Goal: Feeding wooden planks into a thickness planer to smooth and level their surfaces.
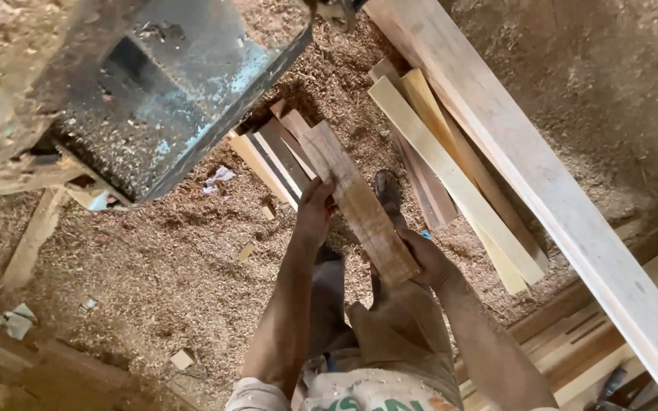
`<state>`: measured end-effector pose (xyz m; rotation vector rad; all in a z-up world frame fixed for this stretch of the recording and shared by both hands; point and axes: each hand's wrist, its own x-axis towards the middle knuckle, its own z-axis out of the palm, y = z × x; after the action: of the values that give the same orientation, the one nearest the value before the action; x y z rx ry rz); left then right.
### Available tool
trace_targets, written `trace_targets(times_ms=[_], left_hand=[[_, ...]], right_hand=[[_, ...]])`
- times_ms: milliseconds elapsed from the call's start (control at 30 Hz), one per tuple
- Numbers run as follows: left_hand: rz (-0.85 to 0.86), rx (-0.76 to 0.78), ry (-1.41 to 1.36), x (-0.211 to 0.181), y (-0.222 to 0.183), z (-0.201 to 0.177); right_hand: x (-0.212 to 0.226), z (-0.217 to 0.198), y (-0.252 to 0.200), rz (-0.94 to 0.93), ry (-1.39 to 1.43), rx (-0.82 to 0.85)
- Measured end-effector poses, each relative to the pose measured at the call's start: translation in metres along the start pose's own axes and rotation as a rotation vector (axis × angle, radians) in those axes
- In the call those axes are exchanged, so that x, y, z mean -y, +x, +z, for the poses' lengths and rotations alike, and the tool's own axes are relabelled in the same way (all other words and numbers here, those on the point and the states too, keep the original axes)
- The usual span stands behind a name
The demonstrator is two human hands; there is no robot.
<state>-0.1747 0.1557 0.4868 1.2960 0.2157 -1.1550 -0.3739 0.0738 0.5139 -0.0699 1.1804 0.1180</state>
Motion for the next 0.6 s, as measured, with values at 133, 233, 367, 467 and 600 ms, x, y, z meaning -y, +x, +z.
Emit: trace_targets(times_ms=[133, 233, 367, 467, 600], left_hand=[[0.004, -0.077, -0.134, 0.018, -0.018, -0.022], [0.045, -0.078, -0.098, 0.002, -0.055, -0.019], [0.765, -0.064, 0.876, 0.042, -0.052, -0.059], [1.19, 0.031, 1.157, 0.053, -0.063, -0.071], [1.238, 0.24, 0.87, 0.066, -0.064, -0.069]], right_hand=[[-0.03, 0.014, -0.025, 0.009, -0.013, 0.044], [-0.046, 0.019, -0.037, 0.008, -0.019, 0.151], [-0.066, 0.046, -0.066, -0.078, 0.034, 0.307], [-0.085, 0.035, -0.058, -0.051, 0.251, 0.349], [-0.089, 0.054, -0.073, -0.123, 0.196, 0.349]])
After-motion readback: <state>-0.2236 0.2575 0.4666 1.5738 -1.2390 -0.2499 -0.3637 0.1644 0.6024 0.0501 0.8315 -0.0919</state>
